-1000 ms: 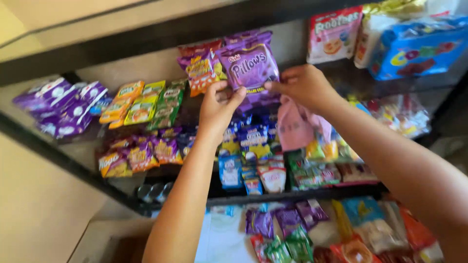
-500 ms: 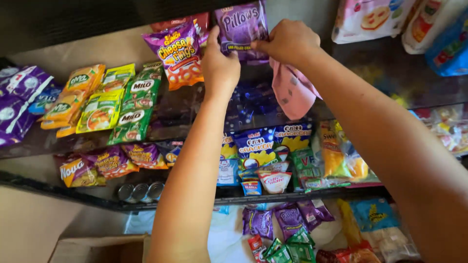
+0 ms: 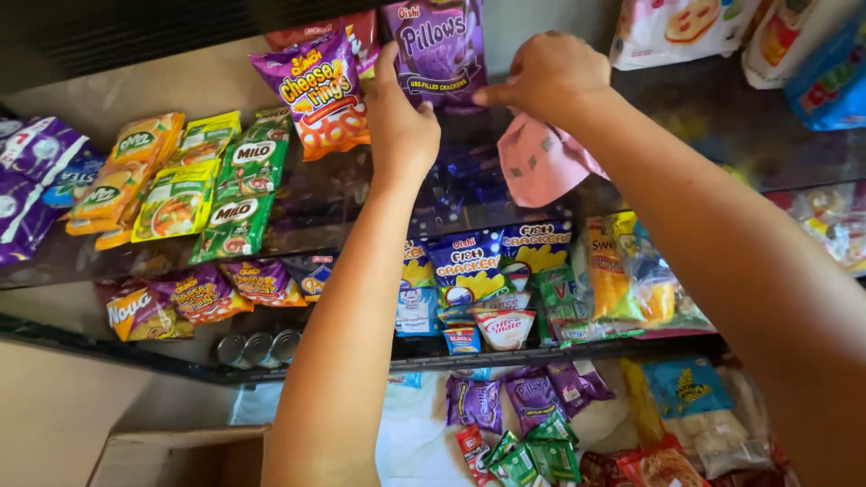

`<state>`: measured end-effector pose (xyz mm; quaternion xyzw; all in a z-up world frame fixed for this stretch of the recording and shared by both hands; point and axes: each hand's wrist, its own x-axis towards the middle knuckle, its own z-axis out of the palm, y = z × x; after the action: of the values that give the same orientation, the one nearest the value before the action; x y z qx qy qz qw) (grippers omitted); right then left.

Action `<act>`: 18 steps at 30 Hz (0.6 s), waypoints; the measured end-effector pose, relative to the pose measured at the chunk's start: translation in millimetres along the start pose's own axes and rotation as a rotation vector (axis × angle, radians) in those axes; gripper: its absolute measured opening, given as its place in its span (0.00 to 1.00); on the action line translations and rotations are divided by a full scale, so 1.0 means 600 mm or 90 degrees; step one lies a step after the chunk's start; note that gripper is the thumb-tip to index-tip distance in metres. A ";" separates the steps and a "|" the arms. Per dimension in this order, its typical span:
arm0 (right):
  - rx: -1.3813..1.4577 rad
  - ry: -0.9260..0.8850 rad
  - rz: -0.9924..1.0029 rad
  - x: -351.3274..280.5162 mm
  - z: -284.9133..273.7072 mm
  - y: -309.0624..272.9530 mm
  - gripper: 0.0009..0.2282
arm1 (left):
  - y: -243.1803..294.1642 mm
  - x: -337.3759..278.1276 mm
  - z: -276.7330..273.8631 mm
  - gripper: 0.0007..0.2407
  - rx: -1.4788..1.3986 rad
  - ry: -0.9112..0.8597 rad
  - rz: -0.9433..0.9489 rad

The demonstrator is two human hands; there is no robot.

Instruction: Clean and arrange various snack packets onto display shelves.

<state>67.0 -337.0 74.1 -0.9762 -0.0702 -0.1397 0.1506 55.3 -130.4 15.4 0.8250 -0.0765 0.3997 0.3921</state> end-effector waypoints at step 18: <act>0.748 -0.177 -0.043 -0.549 -0.111 -0.060 0.23 | 0.336 -0.477 -0.236 0.23 -0.704 -0.109 -0.334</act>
<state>-269.5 -354.9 48.2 -0.7360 -0.1858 0.0465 0.6494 -309.9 -221.0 -19.5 0.5199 -0.0984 0.1232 0.8395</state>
